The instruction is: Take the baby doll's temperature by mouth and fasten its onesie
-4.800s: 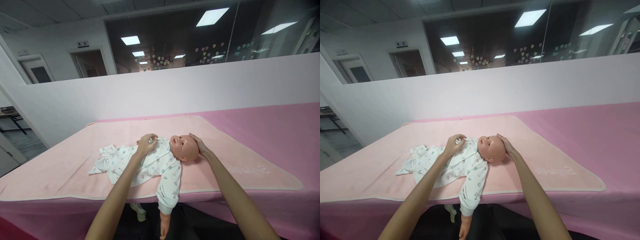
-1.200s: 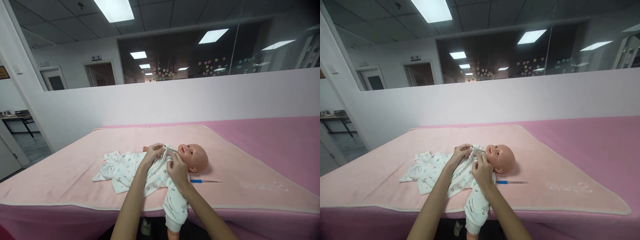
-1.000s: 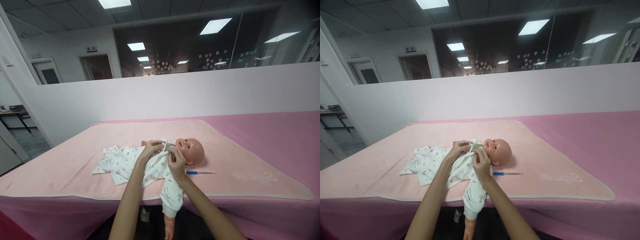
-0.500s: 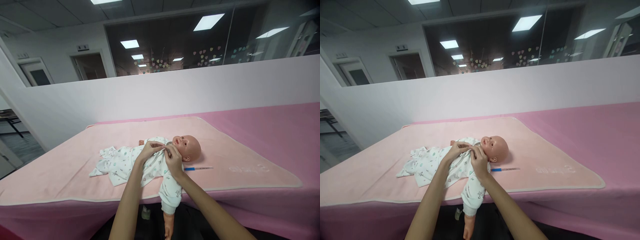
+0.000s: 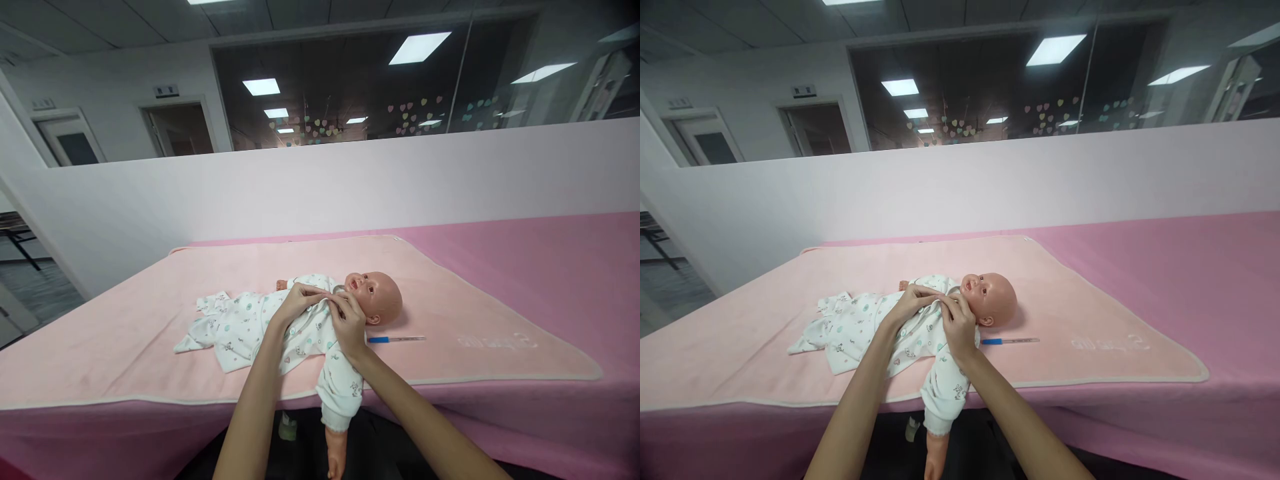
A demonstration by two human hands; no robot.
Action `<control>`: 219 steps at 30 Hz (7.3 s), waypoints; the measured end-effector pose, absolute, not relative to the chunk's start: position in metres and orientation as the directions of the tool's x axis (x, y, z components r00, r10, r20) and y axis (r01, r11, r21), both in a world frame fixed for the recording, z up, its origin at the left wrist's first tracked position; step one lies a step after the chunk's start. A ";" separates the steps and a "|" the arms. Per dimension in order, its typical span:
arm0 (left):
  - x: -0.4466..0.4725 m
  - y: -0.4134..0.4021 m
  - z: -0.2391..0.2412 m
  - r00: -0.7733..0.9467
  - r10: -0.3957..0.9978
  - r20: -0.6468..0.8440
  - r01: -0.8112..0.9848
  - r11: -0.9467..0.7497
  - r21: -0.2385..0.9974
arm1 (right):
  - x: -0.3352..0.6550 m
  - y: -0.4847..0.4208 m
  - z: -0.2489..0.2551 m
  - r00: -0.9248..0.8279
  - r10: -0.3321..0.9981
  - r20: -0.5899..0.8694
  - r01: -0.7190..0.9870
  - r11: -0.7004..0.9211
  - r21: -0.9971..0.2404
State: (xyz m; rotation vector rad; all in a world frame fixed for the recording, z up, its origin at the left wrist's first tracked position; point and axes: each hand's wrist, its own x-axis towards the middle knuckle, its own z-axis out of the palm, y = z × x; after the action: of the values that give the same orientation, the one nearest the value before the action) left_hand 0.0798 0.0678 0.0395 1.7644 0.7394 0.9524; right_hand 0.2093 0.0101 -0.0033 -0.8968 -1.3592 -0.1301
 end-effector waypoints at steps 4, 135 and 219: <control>0.081 0.066 0.041 0.521 0.814 0.256 0.040 -0.323 0.946 | 0.209 0.013 -0.006 0.223 0.402 0.888 0.598 0.663 -0.450; 0.062 -0.003 0.014 0.138 0.498 0.856 0.790 -0.577 0.208 | 0.196 0.013 -0.001 -0.102 0.378 0.920 0.616 0.750 -0.240; 0.061 -0.002 0.010 0.090 0.689 0.720 0.732 -0.536 0.421 | 0.191 0.013 0.001 -0.020 0.581 0.813 0.610 0.652 -0.451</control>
State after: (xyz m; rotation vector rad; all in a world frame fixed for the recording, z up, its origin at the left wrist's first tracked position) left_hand 0.0607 -0.0019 0.0104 2.3532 1.5348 1.5065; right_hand 0.1913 0.0135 0.0008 -0.9824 -1.6816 -0.0302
